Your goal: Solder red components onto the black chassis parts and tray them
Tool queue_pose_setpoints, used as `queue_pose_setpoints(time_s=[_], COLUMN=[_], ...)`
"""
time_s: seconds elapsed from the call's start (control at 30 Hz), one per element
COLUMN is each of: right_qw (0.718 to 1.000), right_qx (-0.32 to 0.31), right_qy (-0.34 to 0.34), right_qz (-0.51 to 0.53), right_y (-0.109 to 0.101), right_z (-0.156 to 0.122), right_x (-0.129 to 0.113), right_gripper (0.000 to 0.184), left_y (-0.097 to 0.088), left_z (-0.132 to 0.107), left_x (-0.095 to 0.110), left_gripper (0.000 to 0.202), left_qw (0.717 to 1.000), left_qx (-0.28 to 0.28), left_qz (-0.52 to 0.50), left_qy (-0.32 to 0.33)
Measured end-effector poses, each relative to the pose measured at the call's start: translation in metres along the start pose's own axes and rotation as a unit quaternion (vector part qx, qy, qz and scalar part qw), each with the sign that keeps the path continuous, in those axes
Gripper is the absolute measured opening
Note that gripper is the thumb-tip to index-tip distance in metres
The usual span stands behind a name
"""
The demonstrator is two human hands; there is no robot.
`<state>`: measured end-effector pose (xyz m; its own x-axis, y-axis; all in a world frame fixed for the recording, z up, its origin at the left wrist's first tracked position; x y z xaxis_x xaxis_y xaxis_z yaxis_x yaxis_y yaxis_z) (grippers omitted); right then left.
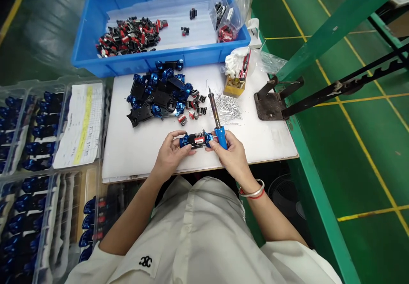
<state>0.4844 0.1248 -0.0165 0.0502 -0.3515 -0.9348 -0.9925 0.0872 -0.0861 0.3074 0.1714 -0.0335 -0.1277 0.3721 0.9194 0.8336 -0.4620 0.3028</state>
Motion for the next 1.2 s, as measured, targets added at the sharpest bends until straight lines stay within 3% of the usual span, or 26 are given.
queue_pose_setpoints(time_s=[0.27, 0.83, 1.2], right_qw=[0.995, 0.994, 0.996], right_qx=[0.018, 0.027, 0.005], right_qy=[-0.071, -0.058, -0.051], right_qz=[-0.073, -0.086, -0.079], right_y=[-0.004, -0.002, 0.001], right_z=[0.008, 0.007, 0.007], right_x=[-0.008, -0.014, -0.013], right_gripper=[0.030, 0.032, 0.035], left_y=[-0.009, -0.013, -0.013], left_z=[0.003, -0.001, 0.001], left_x=[0.004, 0.006, 0.004], left_gripper=[0.052, 0.044, 0.054], left_qw=[1.000, 0.999, 1.000], left_qx=[0.016, -0.004, -0.004], left_qz=[-0.022, -0.040, -0.018], left_qy=[0.006, -0.011, 0.004])
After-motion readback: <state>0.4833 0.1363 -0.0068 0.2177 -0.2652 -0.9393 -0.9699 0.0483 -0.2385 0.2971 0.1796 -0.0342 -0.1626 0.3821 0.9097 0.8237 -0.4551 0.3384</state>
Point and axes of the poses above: each hand's wrist, its own z-axis towards the middle knuckle, its own y-axis out of the palm, x = y × z, the point moved 7 cm from there along z, towards the middle knuckle, and after that the axes turned 12 degrees about -x, right-handed, at the moved point
